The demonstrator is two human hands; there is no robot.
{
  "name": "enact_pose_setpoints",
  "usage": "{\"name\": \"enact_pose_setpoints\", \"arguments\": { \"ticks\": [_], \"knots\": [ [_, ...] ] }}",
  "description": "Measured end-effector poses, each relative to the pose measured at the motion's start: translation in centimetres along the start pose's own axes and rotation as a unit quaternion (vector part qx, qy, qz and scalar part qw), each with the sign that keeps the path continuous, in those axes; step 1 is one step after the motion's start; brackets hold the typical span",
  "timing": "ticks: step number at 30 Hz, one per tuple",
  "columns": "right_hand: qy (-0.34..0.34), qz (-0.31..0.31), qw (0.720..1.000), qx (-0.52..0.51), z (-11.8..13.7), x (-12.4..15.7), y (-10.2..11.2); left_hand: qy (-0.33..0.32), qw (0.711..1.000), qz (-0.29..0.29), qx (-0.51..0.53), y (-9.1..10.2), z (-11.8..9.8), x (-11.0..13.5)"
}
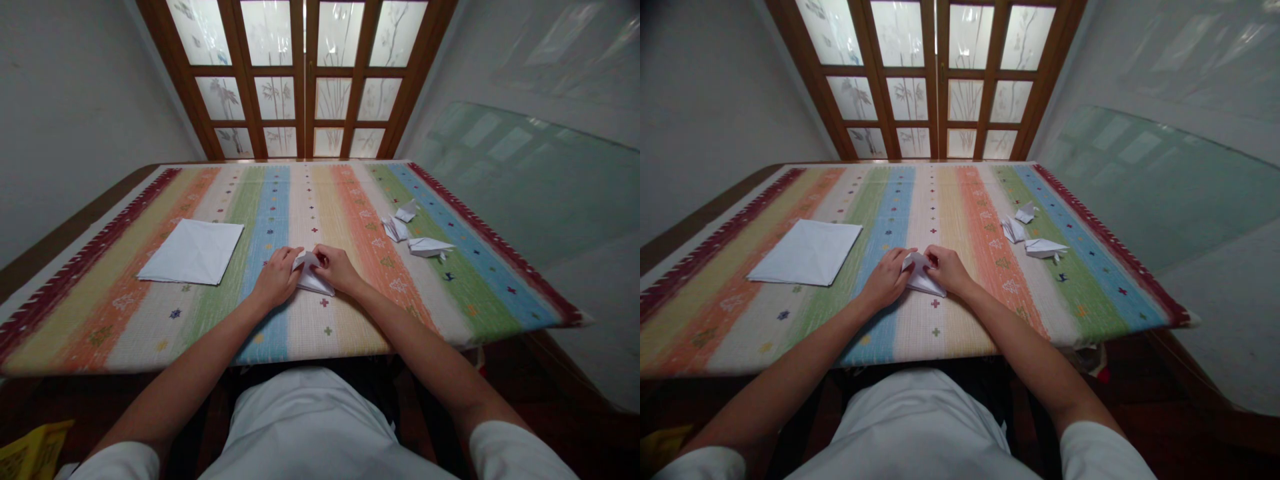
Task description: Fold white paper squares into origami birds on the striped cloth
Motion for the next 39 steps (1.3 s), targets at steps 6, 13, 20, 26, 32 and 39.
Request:
{"name": "enact_pose_setpoints", "arguments": {
  "ticks": [6, 13, 20, 26, 32, 39],
  "knots": [
    [0.019, 0.034, 0.999, -0.001, 0.8, 0.4, 0.1, -0.002, 1.0, 0.002, -0.004, -0.2, 0.1, 0.0],
    [0.055, 0.077, 0.995, -0.008, 1.4, 0.9, 0.4, -0.02, 1.0, 0.02, -0.008, 0.2, -0.7, 0.1],
    [0.053, 0.03, 0.998, 0.017, 0.4, 0.2, 0.8, -0.079, 0.996, 0.017, -0.022, 0.5, -1.2, 0.2],
    [0.062, -0.001, 0.998, 0.016, 0.5, 0.3, 1.4, -0.103, 0.994, 0.014, -0.027, 0.3, -1.0, 0.2],
    [0.057, 0.006, 0.998, 0.007, 0.5, 0.3, 1.3, -0.12, 0.992, -0.003, -0.031, 0.6, -1.3, 0.4],
    [0.059, 0.071, 0.996, -0.009, 0.6, 0.4, 1.0, -0.125, 0.992, 0.01, -0.023, 0.8, -1.5, 0.4]
  ]
}}
Point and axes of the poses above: each hand's wrist, its own x-axis away from the middle knuckle, its own y-axis out of the back of the hand, z = x × y, the point moved 6 cm from there along -x, towards the middle knuckle, and after that the axes turned 7 degrees about -x, right-handed, at the moved point
